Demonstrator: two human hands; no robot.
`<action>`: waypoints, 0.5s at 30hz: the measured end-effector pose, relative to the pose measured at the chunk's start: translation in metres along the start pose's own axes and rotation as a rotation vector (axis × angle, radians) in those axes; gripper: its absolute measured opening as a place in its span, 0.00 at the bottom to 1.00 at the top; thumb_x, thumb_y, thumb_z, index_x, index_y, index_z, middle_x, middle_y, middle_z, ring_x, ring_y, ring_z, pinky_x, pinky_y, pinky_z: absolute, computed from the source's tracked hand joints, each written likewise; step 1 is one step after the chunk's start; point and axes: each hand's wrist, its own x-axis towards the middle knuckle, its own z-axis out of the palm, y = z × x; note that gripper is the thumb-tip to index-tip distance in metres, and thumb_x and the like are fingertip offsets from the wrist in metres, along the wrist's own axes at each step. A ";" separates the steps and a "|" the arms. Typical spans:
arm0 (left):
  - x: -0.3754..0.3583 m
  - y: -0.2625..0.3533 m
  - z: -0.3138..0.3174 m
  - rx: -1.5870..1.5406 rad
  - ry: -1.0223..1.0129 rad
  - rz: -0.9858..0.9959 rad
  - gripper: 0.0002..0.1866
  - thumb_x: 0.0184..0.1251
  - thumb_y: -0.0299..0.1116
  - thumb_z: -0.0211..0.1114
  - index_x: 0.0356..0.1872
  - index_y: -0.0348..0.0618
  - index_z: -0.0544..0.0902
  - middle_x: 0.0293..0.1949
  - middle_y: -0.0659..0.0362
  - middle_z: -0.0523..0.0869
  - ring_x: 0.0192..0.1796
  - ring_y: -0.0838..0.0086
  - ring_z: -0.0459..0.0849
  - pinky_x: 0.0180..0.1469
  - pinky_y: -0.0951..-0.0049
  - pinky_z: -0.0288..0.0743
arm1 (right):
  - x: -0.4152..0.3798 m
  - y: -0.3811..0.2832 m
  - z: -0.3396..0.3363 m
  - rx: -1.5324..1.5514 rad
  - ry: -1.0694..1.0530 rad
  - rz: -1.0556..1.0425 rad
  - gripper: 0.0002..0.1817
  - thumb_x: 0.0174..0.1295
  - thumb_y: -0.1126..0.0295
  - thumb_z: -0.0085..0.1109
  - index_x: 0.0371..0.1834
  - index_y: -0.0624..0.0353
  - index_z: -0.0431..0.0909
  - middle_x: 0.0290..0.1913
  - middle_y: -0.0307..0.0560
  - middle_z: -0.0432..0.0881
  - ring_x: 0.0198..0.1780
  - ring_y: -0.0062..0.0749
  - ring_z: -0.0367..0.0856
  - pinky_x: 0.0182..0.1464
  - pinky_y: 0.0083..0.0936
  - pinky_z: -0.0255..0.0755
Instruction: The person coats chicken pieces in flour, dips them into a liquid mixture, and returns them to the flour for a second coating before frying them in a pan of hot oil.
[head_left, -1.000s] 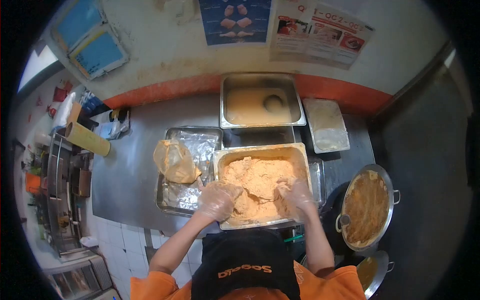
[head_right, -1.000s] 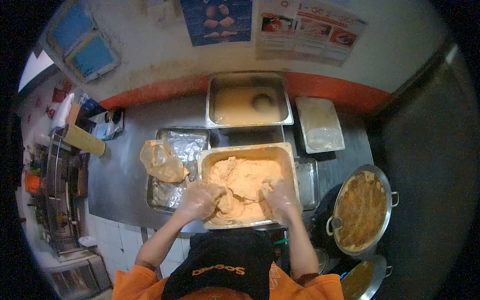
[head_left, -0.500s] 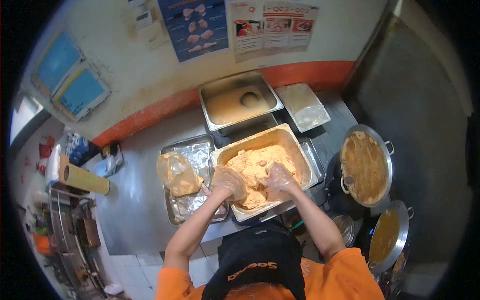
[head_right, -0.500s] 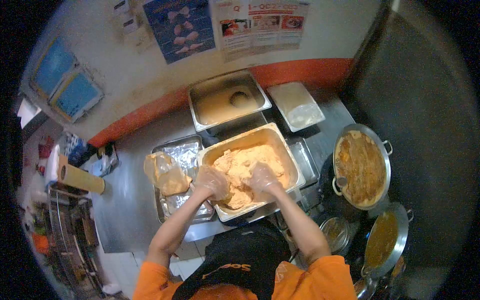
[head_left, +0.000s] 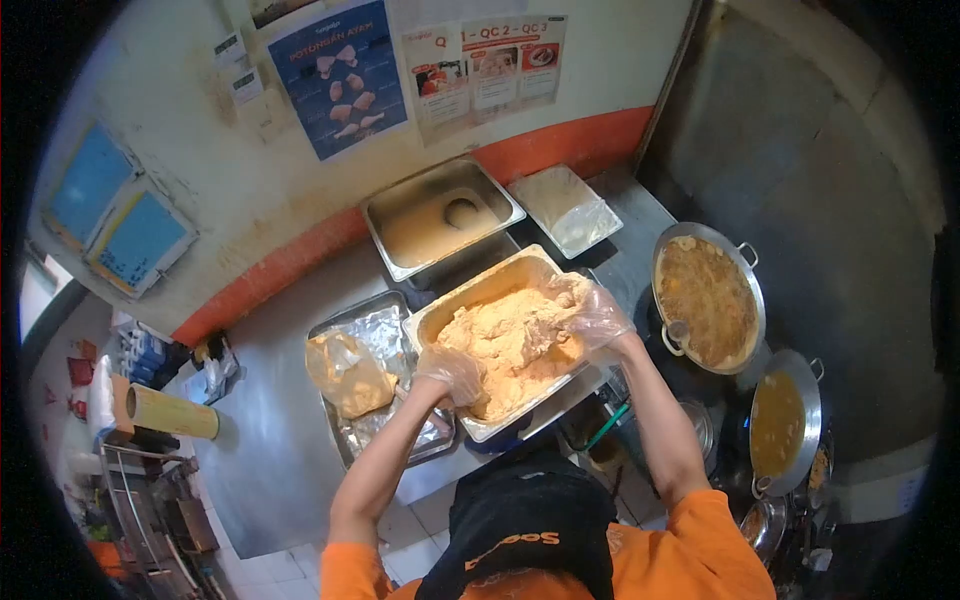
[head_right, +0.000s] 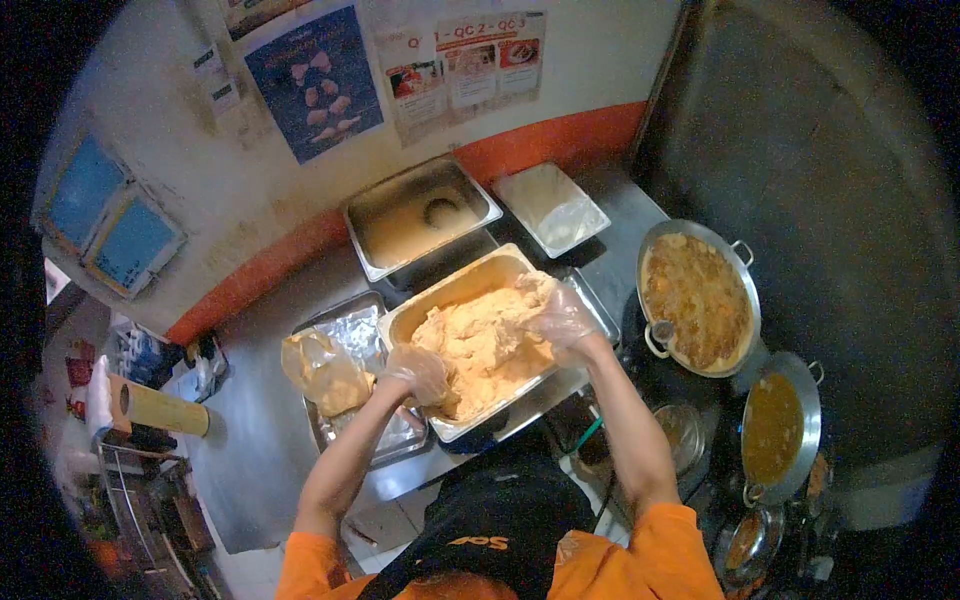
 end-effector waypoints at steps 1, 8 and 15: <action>-0.004 0.007 -0.011 0.002 -0.044 -0.034 0.14 0.54 0.42 0.61 0.32 0.47 0.89 0.33 0.53 0.90 0.37 0.59 0.89 0.37 0.59 0.80 | -0.003 0.003 -0.011 -0.075 0.025 0.018 0.28 0.51 0.78 0.71 0.58 0.61 0.75 0.51 0.44 0.83 0.52 0.27 0.81 0.55 0.26 0.75; -0.003 0.020 -0.002 -0.052 -0.002 0.008 0.16 0.56 0.48 0.63 0.38 0.52 0.88 0.35 0.52 0.89 0.39 0.57 0.88 0.40 0.56 0.80 | -0.064 0.017 -0.115 0.277 0.192 -0.080 0.29 0.55 0.81 0.69 0.61 0.62 0.72 0.40 0.36 0.80 0.43 0.18 0.80 0.47 0.20 0.77; -0.013 0.049 0.004 -0.205 0.069 -0.161 0.21 0.50 0.51 0.74 0.41 0.50 0.88 0.36 0.52 0.90 0.38 0.60 0.88 0.41 0.60 0.81 | -0.236 0.046 -0.278 -0.008 0.792 0.054 0.31 0.49 0.78 0.74 0.59 0.63 0.75 0.54 0.49 0.82 0.54 0.30 0.81 0.56 0.26 0.80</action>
